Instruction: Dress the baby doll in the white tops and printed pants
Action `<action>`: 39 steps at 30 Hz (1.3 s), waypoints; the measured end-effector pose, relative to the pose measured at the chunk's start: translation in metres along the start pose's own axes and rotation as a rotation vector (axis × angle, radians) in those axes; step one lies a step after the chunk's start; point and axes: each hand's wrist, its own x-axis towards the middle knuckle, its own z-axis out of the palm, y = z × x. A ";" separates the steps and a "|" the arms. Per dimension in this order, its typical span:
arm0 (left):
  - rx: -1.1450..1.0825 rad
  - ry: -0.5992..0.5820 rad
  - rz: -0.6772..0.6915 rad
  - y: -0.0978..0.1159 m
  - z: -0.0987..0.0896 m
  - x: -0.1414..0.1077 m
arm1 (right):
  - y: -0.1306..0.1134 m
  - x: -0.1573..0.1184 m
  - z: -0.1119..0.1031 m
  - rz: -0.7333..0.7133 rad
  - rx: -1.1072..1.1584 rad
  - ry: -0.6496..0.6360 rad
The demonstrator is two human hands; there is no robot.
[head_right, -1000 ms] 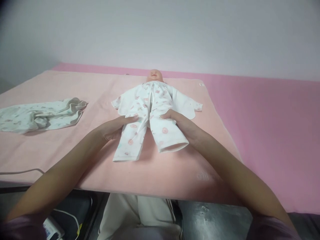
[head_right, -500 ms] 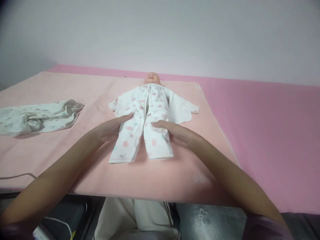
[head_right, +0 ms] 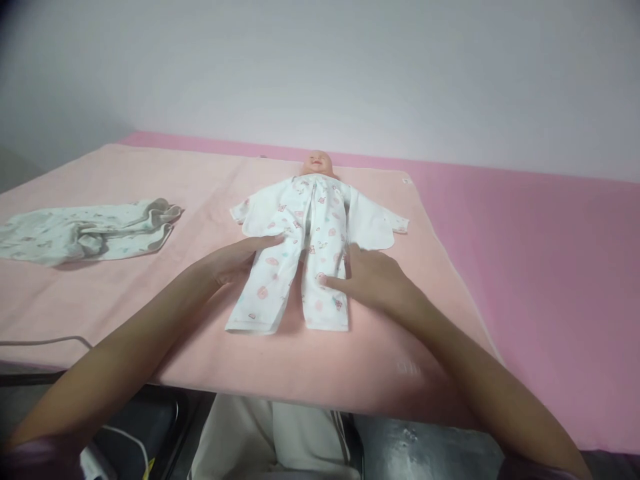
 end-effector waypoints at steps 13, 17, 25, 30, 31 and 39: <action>0.020 -0.118 0.031 -0.008 0.006 0.001 | -0.001 0.025 0.069 -0.472 -0.042 0.262; 0.006 -0.105 0.027 -0.006 0.012 0.000 | 0.000 0.024 0.075 -0.439 -0.042 0.257; 0.034 -0.061 0.022 -0.008 0.013 0.000 | -0.007 0.023 0.075 -0.457 0.088 0.226; 0.096 -0.088 0.098 -0.005 0.018 -0.003 | -0.004 0.024 0.075 -0.424 0.174 0.211; 0.104 -0.094 0.103 -0.005 0.019 -0.004 | -0.003 0.025 0.075 -0.429 0.179 0.204; 0.161 -0.094 0.103 0.001 0.018 -0.008 | 0.009 0.035 0.066 -0.403 0.262 0.197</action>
